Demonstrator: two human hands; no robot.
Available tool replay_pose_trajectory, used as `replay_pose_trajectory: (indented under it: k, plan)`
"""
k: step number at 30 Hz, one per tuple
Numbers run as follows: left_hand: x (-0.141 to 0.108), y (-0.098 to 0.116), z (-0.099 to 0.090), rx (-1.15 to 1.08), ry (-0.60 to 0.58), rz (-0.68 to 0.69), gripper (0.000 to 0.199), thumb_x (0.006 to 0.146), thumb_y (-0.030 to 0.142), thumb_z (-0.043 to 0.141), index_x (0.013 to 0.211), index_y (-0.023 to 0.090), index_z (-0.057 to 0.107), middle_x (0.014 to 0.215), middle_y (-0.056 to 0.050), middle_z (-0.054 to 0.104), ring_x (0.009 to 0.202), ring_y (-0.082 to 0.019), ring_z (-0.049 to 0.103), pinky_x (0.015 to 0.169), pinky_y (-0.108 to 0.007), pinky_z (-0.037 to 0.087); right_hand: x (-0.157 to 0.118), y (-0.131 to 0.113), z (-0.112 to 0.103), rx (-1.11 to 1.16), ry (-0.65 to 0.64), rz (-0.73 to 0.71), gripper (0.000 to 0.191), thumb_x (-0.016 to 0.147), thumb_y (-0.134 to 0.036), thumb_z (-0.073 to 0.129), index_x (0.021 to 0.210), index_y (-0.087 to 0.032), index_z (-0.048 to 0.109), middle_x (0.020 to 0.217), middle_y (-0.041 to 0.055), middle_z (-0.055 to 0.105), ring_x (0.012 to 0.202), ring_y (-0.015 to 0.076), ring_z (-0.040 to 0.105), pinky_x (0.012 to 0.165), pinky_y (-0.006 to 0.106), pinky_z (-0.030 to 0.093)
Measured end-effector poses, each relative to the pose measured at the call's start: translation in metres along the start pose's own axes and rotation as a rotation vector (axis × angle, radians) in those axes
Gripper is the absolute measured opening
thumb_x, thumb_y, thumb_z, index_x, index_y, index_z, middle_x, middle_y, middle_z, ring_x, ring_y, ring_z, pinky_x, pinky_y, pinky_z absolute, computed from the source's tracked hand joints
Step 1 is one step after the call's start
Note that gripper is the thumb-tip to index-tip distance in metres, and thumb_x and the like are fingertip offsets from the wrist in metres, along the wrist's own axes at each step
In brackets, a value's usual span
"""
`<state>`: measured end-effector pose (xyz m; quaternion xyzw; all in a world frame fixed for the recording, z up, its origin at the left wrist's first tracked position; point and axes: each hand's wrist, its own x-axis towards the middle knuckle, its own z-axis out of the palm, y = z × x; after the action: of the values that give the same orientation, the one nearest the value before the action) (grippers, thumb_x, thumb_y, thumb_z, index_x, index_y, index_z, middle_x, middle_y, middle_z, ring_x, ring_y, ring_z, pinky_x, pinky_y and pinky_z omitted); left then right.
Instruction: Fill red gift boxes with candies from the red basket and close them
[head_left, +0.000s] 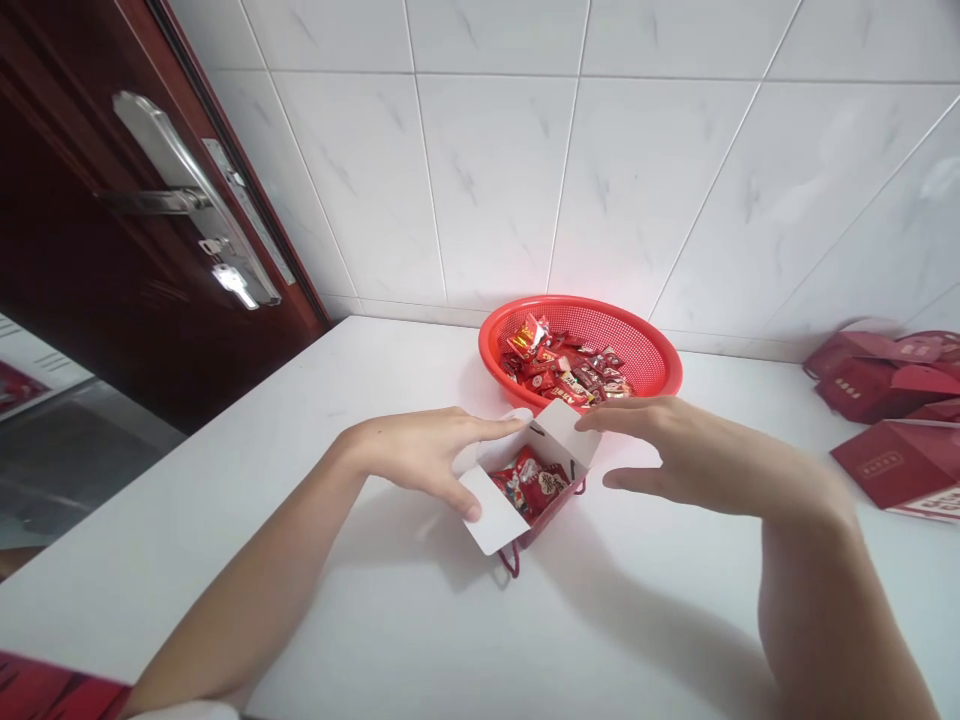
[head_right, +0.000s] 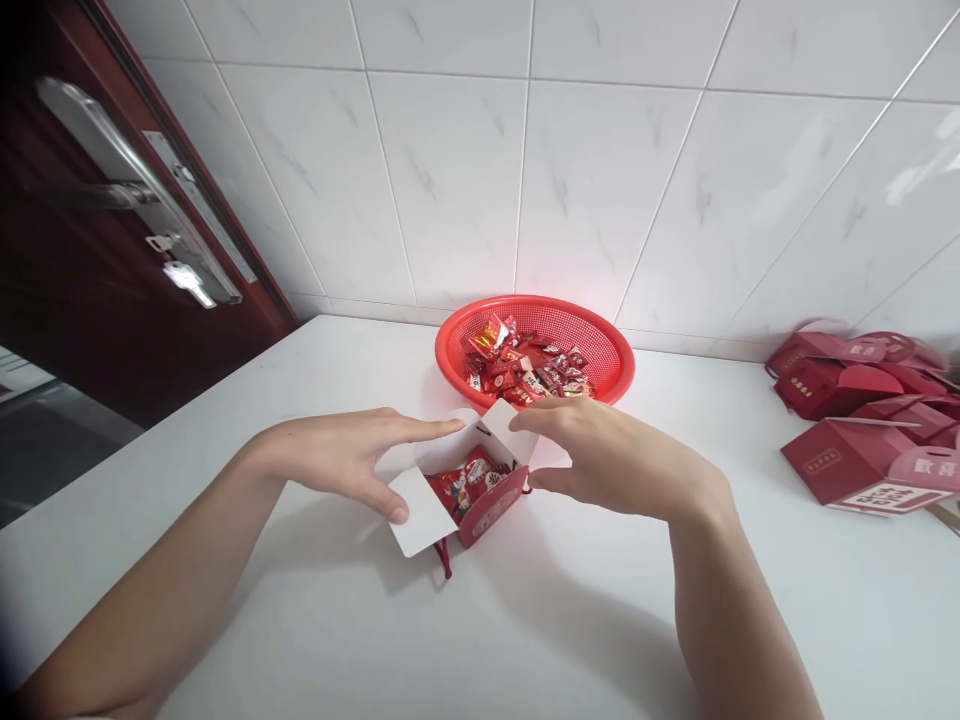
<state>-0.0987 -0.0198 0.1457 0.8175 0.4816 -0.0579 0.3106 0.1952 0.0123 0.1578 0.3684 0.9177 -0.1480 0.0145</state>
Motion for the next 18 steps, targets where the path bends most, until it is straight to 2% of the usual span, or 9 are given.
replay_pose_trajectory:
  k: [2,5,8,12,15,18]
  plan:
    - [0.0001,-0.0027,0.0003,0.002,0.021,0.039,0.106,0.079,0.045,0.079,0.165,0.031,0.02,0.172,-0.005,0.027,0.154,-0.033,0.034,0.12,-0.039,0.035,0.0038,-0.0007,0.0007,-0.005,-0.02,0.033,0.048,0.093,-0.038,0.062,0.14,-0.028,0.062,0.14,0.007,0.065,0.118,0.0287,0.064,0.088,0.04,0.054]
    - [0.0005,-0.0043,0.0021,-0.013,0.029,0.092,0.106,0.079,0.042,0.08,0.165,0.031,0.02,0.17,-0.005,0.029,0.154,-0.032,0.035,0.12,-0.04,0.036,0.0075,-0.0021,0.0016,-0.001,-0.03,0.055,0.051,0.093,-0.038,0.062,0.143,-0.027,0.06,0.144,0.008,0.063,0.123,0.0304,0.062,0.09,0.041,0.055]
    - [-0.0008,-0.005,0.0014,-0.036,0.029,0.068,0.109,0.08,0.05,0.08,0.166,0.029,0.018,0.171,-0.007,0.028,0.154,-0.032,0.034,0.122,-0.04,0.034,0.0081,-0.0024,0.0024,0.013,-0.011,0.028,0.049,0.094,-0.038,0.062,0.142,-0.028,0.061,0.149,0.0065,0.06,0.125,0.03,0.061,0.094,0.042,0.054]
    - [-0.0045,-0.0059,-0.0026,-0.048,0.021,-0.026,0.117,0.075,0.064,0.08,0.166,0.028,0.015,0.172,-0.006,0.022,0.157,-0.033,0.027,0.126,-0.041,0.027,0.0082,-0.0034,0.0032,0.05,0.028,-0.065,0.039,0.094,-0.035,0.062,0.132,-0.027,0.068,0.143,0.0074,0.062,0.119,0.0296,0.065,0.088,0.04,0.055]
    - [-0.0054,-0.0042,-0.0037,-0.038,0.005,-0.054,0.124,0.068,0.064,0.085,0.166,0.028,0.017,0.172,-0.006,0.024,0.157,-0.034,0.027,0.125,-0.04,0.027,0.0094,-0.0062,0.0031,0.128,0.018,-0.181,0.025,0.097,-0.029,0.059,0.118,-0.028,0.072,0.131,0.0051,0.068,0.107,0.0246,0.069,0.079,0.034,0.054]
    - [-0.0022,0.0013,-0.0014,-0.034,0.078,-0.061,0.106,0.077,0.053,0.081,0.164,0.027,0.027,0.168,-0.005,0.036,0.152,-0.031,0.038,0.12,-0.035,0.035,0.0111,-0.01,0.0034,0.184,0.007,-0.257,0.021,0.096,-0.02,0.059,0.11,-0.027,0.073,0.125,0.0029,0.07,0.105,0.0217,0.069,0.08,0.032,0.052]
